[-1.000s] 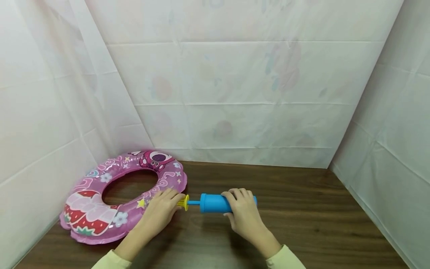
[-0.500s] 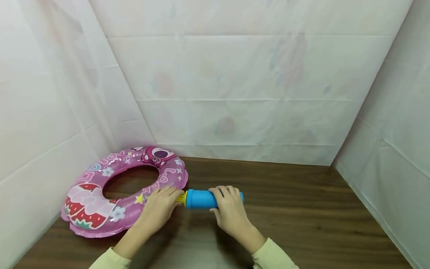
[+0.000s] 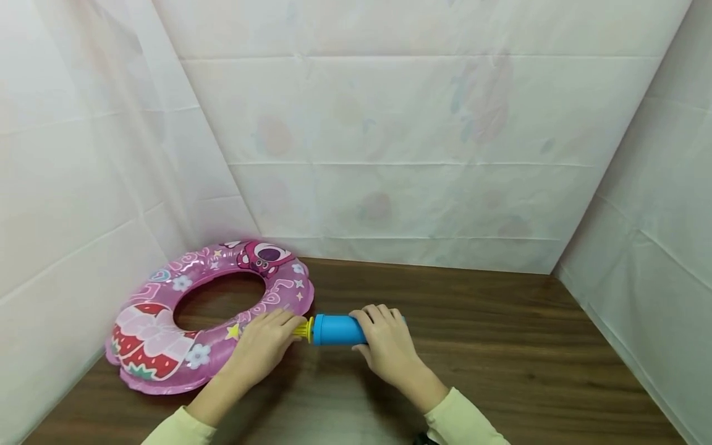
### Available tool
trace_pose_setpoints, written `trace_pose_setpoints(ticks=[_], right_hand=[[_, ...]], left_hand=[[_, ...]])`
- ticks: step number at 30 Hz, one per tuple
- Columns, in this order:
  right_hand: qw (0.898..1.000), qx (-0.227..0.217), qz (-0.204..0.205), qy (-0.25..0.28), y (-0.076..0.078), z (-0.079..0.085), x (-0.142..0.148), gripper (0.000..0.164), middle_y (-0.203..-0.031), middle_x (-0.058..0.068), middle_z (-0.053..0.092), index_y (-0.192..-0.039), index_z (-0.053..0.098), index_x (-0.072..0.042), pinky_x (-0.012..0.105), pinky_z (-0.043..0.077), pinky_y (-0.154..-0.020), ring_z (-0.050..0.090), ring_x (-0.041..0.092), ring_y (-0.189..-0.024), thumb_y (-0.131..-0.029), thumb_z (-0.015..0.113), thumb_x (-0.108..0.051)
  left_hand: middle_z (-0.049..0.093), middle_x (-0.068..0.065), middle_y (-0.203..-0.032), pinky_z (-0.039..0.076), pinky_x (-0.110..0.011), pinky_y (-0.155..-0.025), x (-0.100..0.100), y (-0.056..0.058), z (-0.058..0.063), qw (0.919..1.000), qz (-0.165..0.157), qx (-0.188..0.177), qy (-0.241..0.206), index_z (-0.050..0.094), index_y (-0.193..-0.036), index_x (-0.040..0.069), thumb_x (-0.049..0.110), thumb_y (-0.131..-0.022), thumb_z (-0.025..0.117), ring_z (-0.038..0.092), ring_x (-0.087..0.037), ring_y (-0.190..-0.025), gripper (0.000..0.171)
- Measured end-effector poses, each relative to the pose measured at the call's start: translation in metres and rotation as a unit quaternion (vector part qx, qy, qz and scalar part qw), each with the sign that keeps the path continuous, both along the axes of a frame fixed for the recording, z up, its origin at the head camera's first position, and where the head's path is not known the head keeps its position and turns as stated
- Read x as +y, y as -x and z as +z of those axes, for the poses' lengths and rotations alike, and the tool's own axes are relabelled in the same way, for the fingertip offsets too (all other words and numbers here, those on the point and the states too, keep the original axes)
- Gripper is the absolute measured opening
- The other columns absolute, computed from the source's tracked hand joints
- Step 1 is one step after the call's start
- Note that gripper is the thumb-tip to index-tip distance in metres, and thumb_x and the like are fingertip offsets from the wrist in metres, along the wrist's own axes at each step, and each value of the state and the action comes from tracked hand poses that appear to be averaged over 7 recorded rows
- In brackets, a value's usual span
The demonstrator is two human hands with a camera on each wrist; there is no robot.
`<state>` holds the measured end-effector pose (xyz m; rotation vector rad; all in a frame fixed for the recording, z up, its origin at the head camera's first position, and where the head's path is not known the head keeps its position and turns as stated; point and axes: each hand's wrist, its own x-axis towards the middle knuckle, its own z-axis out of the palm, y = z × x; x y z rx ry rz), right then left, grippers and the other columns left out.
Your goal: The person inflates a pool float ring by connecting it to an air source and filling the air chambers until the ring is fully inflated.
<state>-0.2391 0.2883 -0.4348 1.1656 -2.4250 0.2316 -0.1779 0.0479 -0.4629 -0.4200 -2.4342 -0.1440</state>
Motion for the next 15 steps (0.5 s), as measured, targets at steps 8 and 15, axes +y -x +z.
trace_pose_setpoints(ticks=[8,15], right_hand=[[1.0,-0.022,-0.007,-0.015,0.007,-0.007,0.028,0.06,-0.107,0.0,0.066,-0.119,0.061,-0.017,0.039,0.052,-0.08,0.062,0.019,-0.098,-0.067,0.086,-0.035],[1.0,-0.02,-0.013,-0.019,0.019,-0.006,0.059,0.063,-0.107,-0.001,0.066,-0.119,0.061,-0.019,0.04,0.054,-0.083,0.063,0.019,-0.099,-0.065,0.088,-0.033]], left_hand=[[0.068,0.002,-0.08,0.052,-0.029,-0.069,-0.002,0.002,-0.007,0.9985,-0.012,0.044,0.031,0.068,-0.089,0.015,0.011,-0.069,0.083,0.062,-0.016,-0.078,0.026],[0.068,0.002,-0.08,0.052,-0.029,-0.069,0.0,0.007,-0.009,0.998,-0.016,0.057,0.023,0.067,-0.089,0.015,0.01,-0.07,0.08,0.061,-0.015,-0.077,0.023]])
